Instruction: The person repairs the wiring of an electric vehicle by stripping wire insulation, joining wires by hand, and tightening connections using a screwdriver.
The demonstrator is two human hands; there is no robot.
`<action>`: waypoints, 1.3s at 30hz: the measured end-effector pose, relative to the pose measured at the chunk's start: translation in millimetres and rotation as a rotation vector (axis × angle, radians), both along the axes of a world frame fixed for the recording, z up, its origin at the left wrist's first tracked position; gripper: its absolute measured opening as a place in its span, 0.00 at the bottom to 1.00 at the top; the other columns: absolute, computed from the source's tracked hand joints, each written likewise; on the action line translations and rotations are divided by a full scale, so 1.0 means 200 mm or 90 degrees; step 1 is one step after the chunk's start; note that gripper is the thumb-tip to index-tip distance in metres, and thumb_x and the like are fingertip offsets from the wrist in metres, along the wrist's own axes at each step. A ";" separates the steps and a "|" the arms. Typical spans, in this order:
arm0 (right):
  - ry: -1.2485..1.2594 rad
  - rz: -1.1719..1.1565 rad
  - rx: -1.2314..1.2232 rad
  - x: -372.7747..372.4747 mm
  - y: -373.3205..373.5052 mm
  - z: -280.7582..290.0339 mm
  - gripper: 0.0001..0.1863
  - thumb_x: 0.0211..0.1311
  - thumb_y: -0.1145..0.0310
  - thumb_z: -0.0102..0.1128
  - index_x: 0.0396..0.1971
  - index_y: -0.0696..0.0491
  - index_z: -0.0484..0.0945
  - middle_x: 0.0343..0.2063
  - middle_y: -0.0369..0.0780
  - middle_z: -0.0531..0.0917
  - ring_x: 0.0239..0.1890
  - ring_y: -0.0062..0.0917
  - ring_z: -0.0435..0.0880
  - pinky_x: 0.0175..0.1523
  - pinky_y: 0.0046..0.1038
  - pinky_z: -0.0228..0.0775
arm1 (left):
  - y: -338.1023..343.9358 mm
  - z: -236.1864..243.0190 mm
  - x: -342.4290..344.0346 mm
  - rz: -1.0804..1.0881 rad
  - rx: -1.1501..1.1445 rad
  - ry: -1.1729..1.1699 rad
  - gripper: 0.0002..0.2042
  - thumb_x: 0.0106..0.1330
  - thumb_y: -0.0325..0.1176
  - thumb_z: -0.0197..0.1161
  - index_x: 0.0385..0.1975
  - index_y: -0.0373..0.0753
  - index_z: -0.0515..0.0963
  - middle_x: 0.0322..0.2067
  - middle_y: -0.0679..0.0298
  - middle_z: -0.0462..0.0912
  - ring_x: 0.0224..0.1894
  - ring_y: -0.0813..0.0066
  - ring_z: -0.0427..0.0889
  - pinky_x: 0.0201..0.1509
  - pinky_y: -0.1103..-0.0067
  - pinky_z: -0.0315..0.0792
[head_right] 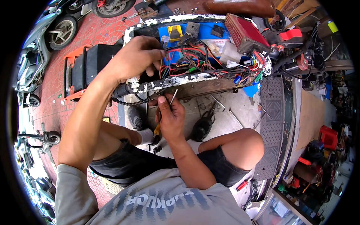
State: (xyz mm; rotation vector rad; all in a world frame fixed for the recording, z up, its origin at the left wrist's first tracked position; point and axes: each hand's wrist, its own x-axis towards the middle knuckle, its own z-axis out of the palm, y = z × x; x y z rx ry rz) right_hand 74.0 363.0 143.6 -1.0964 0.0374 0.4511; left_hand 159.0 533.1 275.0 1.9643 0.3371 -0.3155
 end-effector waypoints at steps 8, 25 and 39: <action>0.002 0.010 0.030 0.01 0.00 0.01 0.12 0.79 0.63 0.56 0.35 0.55 0.78 0.33 0.44 0.87 0.19 0.13 0.72 0.25 0.16 0.63 | 0.04 -0.18 0.11 -0.182 0.117 -0.232 0.21 0.69 0.47 0.70 0.27 0.31 0.80 0.13 0.65 0.66 0.18 0.72 0.68 0.25 0.68 0.65; 0.071 -0.066 0.058 0.00 0.05 0.06 0.12 0.76 0.63 0.60 0.33 0.54 0.79 0.27 0.40 0.85 0.17 0.13 0.70 0.23 0.17 0.59 | 0.06 -0.27 0.08 -0.105 0.320 -0.440 0.27 0.69 0.50 0.69 0.16 0.33 0.70 0.15 0.46 0.69 0.22 0.41 0.69 0.28 0.59 0.66; -0.026 -0.034 -0.030 0.06 0.02 0.01 0.11 0.74 0.64 0.61 0.36 0.56 0.80 0.27 0.42 0.85 0.17 0.16 0.71 0.23 0.18 0.60 | 0.03 -0.29 0.04 -0.025 0.378 -0.521 0.27 0.69 0.51 0.68 0.17 0.33 0.73 0.17 0.46 0.72 0.23 0.42 0.72 0.27 0.60 0.68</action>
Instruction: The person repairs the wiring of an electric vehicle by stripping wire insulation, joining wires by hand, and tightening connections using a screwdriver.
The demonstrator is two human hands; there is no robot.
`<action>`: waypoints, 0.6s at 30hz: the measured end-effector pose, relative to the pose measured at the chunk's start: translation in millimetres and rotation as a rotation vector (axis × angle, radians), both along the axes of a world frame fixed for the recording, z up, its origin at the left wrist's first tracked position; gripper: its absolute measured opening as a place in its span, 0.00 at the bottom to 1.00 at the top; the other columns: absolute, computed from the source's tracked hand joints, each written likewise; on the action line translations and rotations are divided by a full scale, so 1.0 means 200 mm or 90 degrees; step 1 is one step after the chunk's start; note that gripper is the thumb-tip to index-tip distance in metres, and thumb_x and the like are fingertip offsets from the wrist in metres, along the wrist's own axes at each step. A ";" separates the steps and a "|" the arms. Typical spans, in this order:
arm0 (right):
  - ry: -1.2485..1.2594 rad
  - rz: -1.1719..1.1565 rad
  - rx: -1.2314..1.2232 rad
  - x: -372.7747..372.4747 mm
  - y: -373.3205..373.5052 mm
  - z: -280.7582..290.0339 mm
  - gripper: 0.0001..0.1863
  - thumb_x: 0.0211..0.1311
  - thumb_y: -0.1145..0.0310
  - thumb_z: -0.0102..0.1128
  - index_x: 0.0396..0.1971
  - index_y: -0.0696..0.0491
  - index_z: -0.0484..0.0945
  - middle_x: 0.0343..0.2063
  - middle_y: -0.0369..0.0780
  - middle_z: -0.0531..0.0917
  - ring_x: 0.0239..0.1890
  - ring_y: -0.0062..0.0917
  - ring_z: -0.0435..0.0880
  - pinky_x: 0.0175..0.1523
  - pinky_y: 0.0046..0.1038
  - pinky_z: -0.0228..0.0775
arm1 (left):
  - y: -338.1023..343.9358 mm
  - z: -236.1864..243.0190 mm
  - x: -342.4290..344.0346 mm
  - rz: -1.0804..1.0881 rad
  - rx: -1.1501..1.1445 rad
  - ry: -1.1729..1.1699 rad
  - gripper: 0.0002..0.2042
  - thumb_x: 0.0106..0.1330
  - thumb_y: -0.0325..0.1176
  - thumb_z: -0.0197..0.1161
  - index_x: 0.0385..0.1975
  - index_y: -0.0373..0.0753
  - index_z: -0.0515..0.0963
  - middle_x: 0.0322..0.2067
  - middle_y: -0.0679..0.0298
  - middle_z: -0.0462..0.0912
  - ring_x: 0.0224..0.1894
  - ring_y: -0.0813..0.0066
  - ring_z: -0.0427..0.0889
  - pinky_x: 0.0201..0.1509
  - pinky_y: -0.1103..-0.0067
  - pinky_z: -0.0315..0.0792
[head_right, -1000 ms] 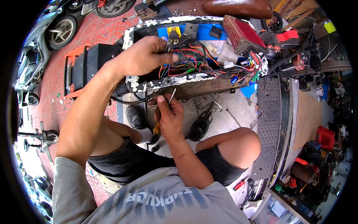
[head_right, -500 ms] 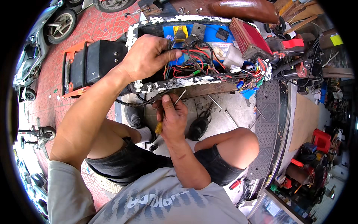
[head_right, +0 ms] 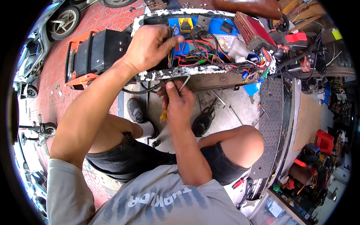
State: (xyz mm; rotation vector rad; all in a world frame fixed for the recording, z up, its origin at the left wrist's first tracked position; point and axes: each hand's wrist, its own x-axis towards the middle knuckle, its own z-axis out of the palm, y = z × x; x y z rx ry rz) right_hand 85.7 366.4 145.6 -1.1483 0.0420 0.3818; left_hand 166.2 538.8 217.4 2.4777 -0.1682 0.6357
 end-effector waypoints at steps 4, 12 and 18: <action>0.041 0.082 0.019 0.03 -0.05 0.03 0.12 0.74 0.62 0.60 0.40 0.57 0.80 0.29 0.43 0.86 0.19 0.17 0.73 0.24 0.19 0.62 | 0.03 0.00 0.03 -0.023 0.017 0.092 0.28 0.68 0.55 0.68 0.21 0.33 0.77 0.18 0.47 0.74 0.24 0.46 0.75 0.31 0.60 0.69; 0.102 0.079 0.141 -0.04 -0.05 0.04 0.13 0.75 0.61 0.58 0.40 0.58 0.80 0.31 0.42 0.85 0.20 0.19 0.75 0.25 0.20 0.66 | 0.01 0.14 -0.04 -0.039 0.091 0.272 0.14 0.64 0.40 0.66 0.32 0.32 0.83 0.27 0.43 0.83 0.32 0.42 0.84 0.39 0.57 0.75; 0.161 0.002 0.164 -0.05 -0.05 0.16 0.12 0.75 0.65 0.58 0.34 0.58 0.82 0.25 0.40 0.84 0.16 0.16 0.71 0.22 0.17 0.61 | -0.02 0.08 -0.04 -0.004 0.161 0.155 0.18 0.67 0.45 0.65 0.25 0.33 0.83 0.27 0.42 0.82 0.34 0.38 0.83 0.41 0.55 0.76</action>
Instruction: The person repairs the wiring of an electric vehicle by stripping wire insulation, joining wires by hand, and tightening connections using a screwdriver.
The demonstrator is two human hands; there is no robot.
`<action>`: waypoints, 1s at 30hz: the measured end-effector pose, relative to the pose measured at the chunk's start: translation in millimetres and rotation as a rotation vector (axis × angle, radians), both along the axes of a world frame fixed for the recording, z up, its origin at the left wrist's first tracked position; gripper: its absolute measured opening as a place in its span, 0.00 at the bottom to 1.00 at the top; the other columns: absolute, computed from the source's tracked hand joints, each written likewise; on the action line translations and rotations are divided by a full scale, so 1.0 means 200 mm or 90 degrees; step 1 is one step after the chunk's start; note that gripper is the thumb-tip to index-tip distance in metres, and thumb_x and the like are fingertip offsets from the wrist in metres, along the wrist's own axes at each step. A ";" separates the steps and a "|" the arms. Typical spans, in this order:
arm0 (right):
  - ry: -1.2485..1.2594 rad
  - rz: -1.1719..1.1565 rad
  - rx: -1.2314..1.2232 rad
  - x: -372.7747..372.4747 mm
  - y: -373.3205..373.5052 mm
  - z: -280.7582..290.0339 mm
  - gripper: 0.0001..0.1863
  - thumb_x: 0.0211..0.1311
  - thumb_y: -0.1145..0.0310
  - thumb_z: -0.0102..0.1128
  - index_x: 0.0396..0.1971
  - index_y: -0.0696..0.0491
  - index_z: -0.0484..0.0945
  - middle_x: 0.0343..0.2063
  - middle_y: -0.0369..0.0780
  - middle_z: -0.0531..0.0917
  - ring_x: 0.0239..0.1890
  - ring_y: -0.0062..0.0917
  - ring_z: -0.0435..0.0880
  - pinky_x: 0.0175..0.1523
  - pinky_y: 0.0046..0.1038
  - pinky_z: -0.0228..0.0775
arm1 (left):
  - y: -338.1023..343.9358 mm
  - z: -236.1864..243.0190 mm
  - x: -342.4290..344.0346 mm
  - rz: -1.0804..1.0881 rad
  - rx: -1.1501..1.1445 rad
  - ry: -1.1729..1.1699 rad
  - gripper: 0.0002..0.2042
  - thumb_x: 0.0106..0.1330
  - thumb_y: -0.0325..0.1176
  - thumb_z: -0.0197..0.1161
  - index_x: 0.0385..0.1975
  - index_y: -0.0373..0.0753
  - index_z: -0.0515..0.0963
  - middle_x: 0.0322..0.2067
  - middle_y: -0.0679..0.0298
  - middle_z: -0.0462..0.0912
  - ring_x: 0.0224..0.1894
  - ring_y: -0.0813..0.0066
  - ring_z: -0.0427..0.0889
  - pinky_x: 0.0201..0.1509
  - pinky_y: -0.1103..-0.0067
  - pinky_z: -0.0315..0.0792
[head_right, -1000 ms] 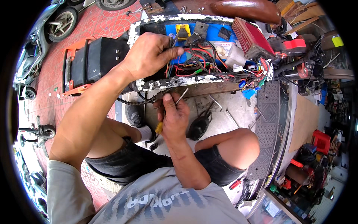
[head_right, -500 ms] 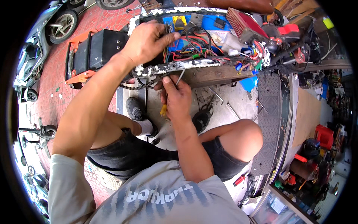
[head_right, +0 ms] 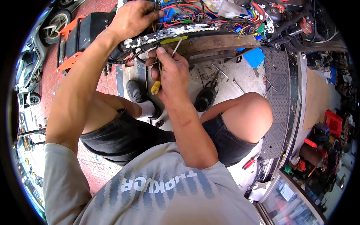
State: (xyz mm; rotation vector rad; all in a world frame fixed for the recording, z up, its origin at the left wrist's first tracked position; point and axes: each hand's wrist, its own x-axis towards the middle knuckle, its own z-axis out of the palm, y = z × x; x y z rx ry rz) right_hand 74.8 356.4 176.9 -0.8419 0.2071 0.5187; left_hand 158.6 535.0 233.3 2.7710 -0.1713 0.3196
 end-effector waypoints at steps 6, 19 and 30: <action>0.012 0.017 -0.027 0.04 0.03 -0.12 0.13 0.74 0.63 0.60 0.37 0.59 0.82 0.26 0.41 0.83 0.17 0.19 0.74 0.23 0.21 0.65 | -0.02 0.00 -0.01 0.021 -0.015 -0.020 0.18 0.69 0.42 0.62 0.23 0.34 0.83 0.27 0.43 0.83 0.34 0.41 0.84 0.42 0.54 0.77; -0.024 0.013 -0.013 0.06 0.04 -0.07 0.12 0.75 0.64 0.60 0.39 0.58 0.82 0.26 0.40 0.82 0.17 0.18 0.73 0.24 0.20 0.65 | 0.04 -0.08 0.00 0.107 -0.054 -0.078 0.22 0.72 0.53 0.62 0.29 0.38 0.86 0.22 0.47 0.82 0.31 0.44 0.84 0.38 0.58 0.76; -0.074 0.026 -0.078 -0.02 0.04 -0.15 0.13 0.74 0.61 0.63 0.40 0.57 0.80 0.32 0.41 0.87 0.19 0.19 0.76 0.25 0.21 0.66 | 0.06 -0.10 0.02 0.126 -0.095 -0.080 0.22 0.72 0.53 0.61 0.29 0.38 0.86 0.21 0.48 0.81 0.30 0.44 0.83 0.38 0.59 0.76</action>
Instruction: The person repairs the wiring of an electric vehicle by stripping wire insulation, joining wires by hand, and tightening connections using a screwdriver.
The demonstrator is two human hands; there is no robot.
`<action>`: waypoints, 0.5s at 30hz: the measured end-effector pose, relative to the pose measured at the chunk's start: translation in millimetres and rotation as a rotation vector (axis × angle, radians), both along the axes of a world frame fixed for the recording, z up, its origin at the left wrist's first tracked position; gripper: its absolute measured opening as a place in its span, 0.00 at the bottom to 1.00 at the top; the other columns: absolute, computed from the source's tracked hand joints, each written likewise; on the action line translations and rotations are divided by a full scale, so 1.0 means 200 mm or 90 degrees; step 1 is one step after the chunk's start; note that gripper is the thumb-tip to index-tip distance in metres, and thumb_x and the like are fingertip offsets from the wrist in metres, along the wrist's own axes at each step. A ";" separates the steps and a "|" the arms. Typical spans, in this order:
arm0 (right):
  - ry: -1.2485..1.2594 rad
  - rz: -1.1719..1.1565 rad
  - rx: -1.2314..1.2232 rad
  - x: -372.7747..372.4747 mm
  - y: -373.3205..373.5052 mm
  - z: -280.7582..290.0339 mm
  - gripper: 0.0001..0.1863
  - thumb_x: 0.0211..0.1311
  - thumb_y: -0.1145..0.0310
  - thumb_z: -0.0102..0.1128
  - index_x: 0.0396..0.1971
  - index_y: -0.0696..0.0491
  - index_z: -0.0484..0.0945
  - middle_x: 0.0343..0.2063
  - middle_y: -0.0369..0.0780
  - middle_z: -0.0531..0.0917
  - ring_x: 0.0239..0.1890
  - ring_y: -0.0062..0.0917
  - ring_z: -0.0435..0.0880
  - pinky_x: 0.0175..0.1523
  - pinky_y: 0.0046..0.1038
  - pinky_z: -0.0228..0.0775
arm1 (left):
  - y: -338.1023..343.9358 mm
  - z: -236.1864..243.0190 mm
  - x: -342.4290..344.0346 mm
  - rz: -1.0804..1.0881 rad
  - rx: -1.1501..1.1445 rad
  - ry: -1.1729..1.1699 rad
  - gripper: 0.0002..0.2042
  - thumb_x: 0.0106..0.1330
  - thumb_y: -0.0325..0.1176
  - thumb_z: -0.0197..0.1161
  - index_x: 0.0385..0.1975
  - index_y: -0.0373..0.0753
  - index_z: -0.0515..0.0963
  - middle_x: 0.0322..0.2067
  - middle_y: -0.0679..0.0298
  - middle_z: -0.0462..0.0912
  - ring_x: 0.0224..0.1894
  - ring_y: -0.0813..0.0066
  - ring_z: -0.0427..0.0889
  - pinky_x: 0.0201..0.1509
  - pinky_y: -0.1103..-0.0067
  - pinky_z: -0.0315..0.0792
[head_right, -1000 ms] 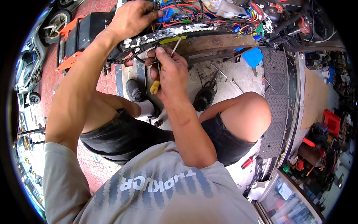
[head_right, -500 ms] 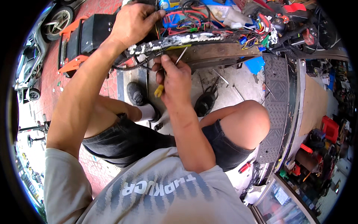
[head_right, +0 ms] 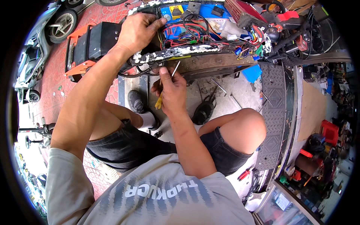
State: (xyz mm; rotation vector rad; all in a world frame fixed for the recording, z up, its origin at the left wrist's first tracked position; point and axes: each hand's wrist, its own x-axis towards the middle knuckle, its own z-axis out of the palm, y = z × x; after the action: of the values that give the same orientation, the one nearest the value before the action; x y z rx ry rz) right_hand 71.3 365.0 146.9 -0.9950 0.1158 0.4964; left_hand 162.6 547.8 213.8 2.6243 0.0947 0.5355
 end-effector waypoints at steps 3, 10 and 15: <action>-0.054 -0.027 0.008 0.02 0.02 0.00 0.13 0.74 0.60 0.63 0.39 0.57 0.81 0.30 0.40 0.86 0.19 0.19 0.76 0.25 0.21 0.65 | -0.01 0.01 -0.01 0.010 -0.021 0.010 0.22 0.72 0.53 0.62 0.29 0.38 0.86 0.23 0.48 0.82 0.32 0.45 0.84 0.40 0.59 0.77; -0.052 -0.005 -0.024 0.06 0.00 -0.02 0.13 0.73 0.60 0.65 0.32 0.52 0.78 0.20 0.35 0.79 0.18 0.20 0.76 0.25 0.22 0.64 | 0.00 -0.01 0.00 0.046 -0.071 -0.043 0.25 0.72 0.54 0.62 0.27 0.36 0.84 0.19 0.50 0.80 0.28 0.46 0.83 0.37 0.59 0.76; -0.052 -0.026 -0.020 0.02 0.01 -0.03 0.12 0.72 0.60 0.66 0.34 0.52 0.79 0.20 0.34 0.78 0.18 0.20 0.75 0.26 0.23 0.64 | 0.00 0.02 0.02 0.066 -0.106 0.004 0.22 0.71 0.54 0.61 0.31 0.39 0.87 0.26 0.49 0.85 0.35 0.46 0.86 0.44 0.59 0.78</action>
State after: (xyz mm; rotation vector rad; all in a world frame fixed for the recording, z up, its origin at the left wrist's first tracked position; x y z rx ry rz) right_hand 76.0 367.8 140.7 -1.0396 0.0705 0.4174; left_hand 166.4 547.9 216.9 2.4683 0.2679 0.5299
